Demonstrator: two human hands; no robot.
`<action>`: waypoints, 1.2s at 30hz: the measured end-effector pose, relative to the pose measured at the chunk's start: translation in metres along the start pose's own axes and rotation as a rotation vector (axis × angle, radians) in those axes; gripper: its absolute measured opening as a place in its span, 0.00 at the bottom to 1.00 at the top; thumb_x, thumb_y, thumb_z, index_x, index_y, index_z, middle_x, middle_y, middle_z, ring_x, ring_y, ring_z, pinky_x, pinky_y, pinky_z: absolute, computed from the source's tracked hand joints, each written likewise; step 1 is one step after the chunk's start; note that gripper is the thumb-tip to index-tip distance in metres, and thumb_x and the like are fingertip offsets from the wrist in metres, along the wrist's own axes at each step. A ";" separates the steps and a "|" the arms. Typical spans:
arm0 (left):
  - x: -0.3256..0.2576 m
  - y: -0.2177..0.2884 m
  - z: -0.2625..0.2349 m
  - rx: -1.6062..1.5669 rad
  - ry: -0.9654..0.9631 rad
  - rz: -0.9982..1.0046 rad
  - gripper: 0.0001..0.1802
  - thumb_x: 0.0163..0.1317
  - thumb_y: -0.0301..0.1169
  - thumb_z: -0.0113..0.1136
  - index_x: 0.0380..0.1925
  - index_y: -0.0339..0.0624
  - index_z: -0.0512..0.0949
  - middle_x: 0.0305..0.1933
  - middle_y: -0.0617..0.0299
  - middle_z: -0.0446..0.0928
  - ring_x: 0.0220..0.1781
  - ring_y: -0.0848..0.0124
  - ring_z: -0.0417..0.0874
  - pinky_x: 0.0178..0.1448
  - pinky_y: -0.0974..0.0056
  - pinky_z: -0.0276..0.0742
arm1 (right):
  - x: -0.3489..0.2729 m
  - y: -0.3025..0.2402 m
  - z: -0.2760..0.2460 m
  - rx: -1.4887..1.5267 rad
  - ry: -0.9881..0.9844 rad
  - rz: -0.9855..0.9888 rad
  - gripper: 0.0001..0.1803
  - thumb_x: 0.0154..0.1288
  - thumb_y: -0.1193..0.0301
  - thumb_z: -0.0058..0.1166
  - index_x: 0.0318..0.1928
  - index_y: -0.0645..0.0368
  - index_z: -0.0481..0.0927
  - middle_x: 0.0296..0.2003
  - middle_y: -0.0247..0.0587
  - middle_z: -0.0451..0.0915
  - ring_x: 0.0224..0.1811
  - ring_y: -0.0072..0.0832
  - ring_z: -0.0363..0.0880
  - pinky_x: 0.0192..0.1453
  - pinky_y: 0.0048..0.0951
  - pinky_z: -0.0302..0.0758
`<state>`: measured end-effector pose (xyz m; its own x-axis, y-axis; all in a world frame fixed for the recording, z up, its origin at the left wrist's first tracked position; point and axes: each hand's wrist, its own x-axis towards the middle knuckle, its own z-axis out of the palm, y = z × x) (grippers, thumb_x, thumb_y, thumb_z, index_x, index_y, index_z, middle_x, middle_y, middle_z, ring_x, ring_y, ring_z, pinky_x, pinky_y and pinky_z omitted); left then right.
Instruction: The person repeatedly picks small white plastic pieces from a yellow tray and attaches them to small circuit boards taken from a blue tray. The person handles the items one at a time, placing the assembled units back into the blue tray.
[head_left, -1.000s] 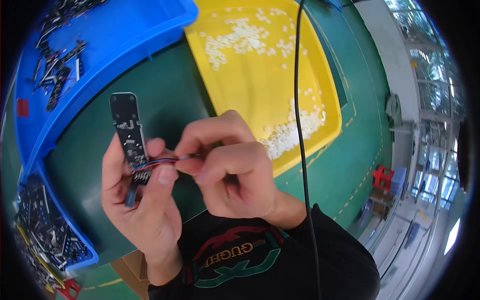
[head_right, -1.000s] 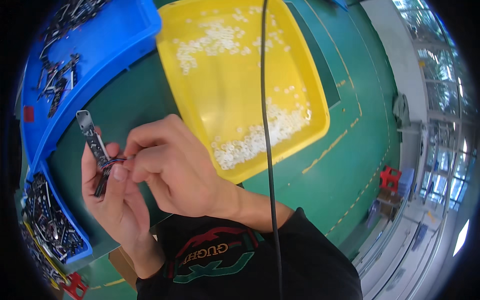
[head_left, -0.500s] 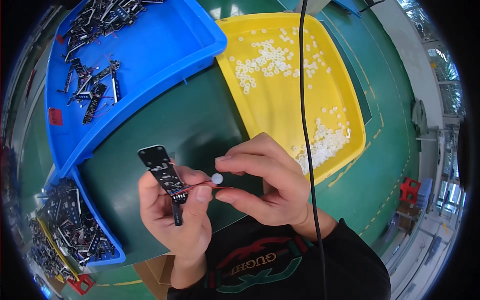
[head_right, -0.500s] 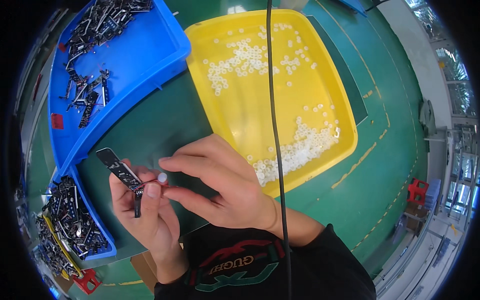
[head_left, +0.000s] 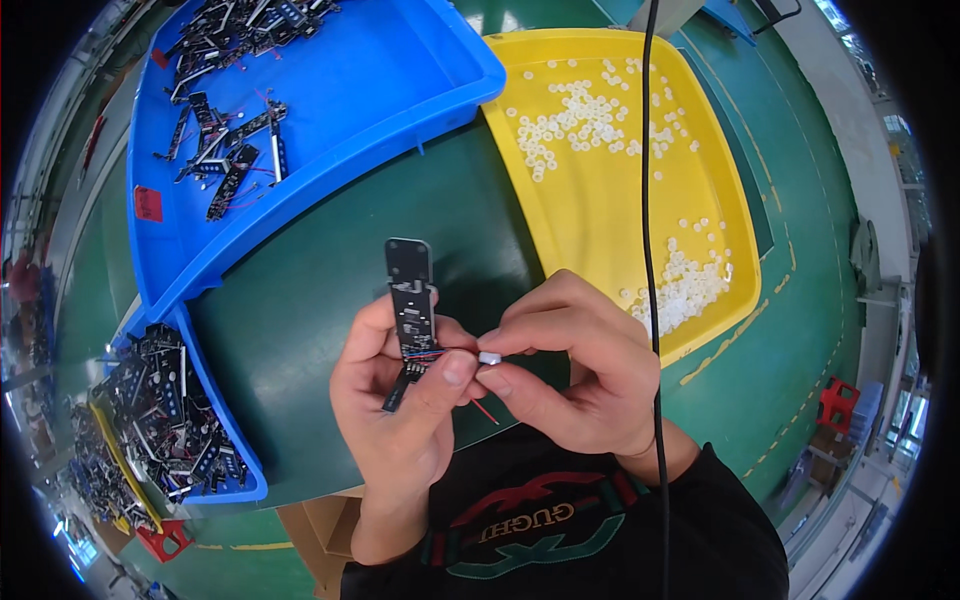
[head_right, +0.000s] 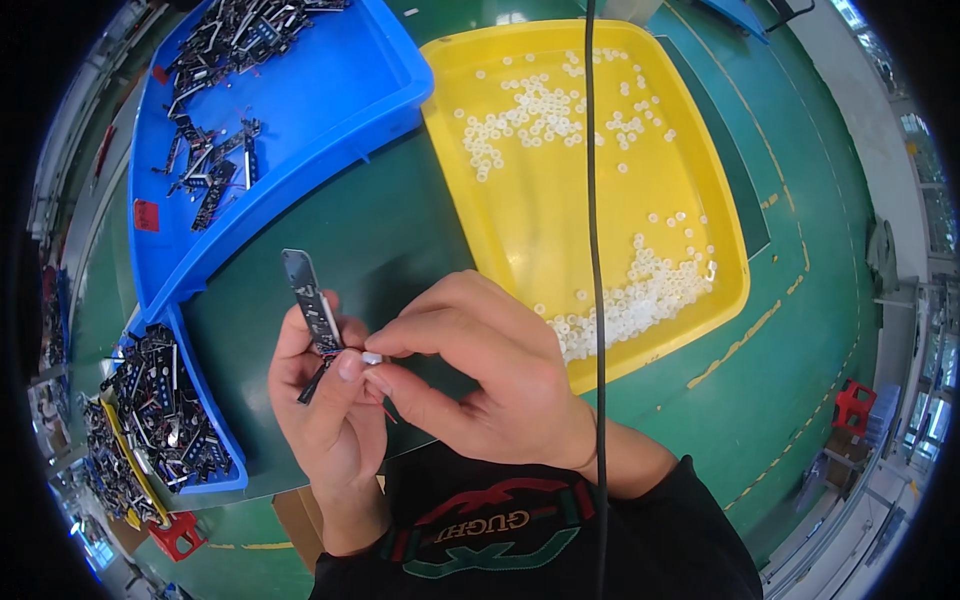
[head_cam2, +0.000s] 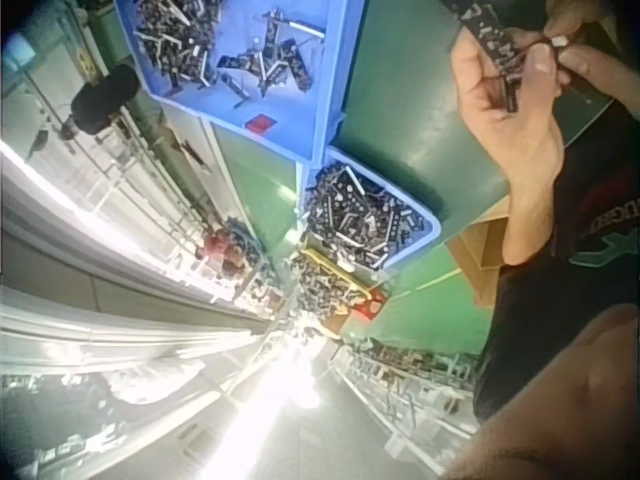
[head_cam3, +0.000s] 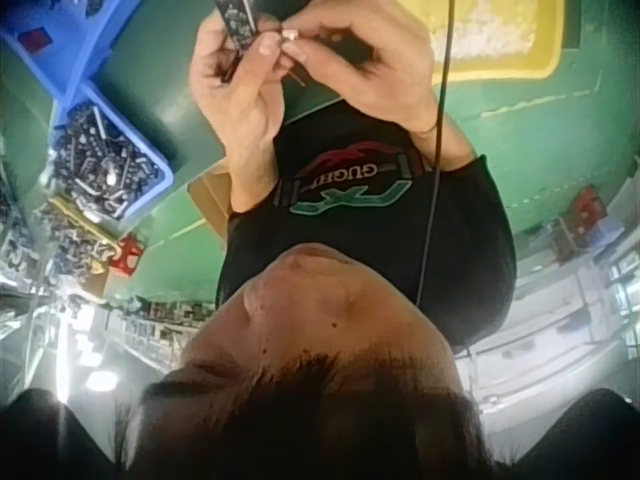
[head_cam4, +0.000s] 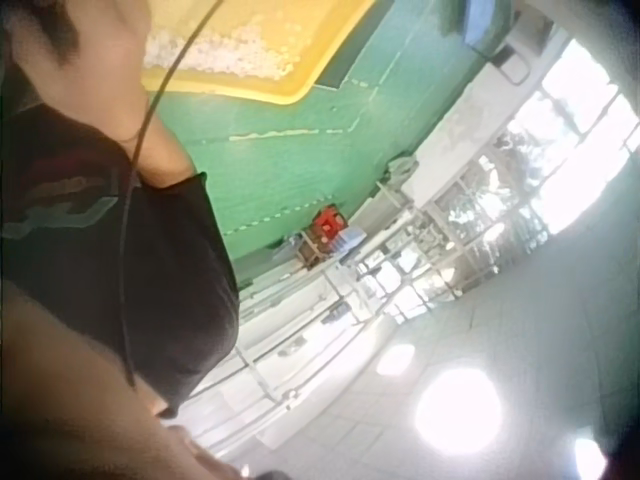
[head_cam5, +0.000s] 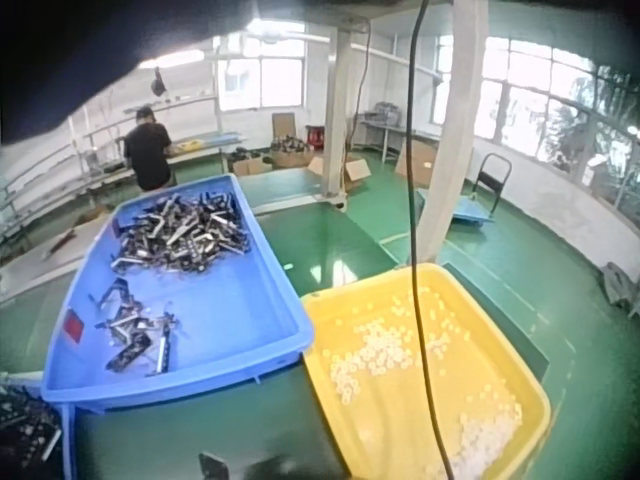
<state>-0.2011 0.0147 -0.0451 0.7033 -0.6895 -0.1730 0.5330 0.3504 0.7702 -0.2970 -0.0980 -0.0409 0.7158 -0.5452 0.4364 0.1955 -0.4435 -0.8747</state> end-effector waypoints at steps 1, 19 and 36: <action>0.000 -0.001 -0.001 -0.004 -0.011 0.008 0.24 0.54 0.18 0.65 0.51 0.29 0.69 0.36 0.52 0.79 0.31 0.72 0.81 0.33 0.72 0.80 | 0.002 0.001 0.000 0.005 -0.003 -0.011 0.14 0.46 0.82 0.65 0.37 0.64 0.81 0.29 0.41 0.79 0.29 0.34 0.77 0.31 0.28 0.73; -0.005 0.013 -0.015 -0.064 -0.068 -0.016 0.21 0.61 0.18 0.59 0.54 0.34 0.68 0.42 0.59 0.77 0.40 0.76 0.79 0.39 0.71 0.79 | -0.011 0.007 0.023 -0.169 -0.005 -0.086 0.07 0.61 0.79 0.52 0.39 0.69 0.77 0.31 0.47 0.77 0.30 0.34 0.73 0.34 0.29 0.69; -0.015 0.036 -0.034 0.284 0.049 0.260 0.22 0.56 0.16 0.64 0.51 0.30 0.70 0.39 0.54 0.79 0.37 0.74 0.82 0.38 0.72 0.79 | 0.015 -0.006 0.025 -0.189 -0.091 -0.012 0.16 0.47 0.80 0.67 0.39 0.65 0.81 0.24 0.40 0.79 0.24 0.29 0.77 0.25 0.23 0.73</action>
<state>-0.1763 0.0587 -0.0361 0.8229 -0.5676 0.0267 0.1870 0.3150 0.9305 -0.2709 -0.0857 -0.0349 0.7735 -0.4766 0.4178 0.0809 -0.5795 -0.8109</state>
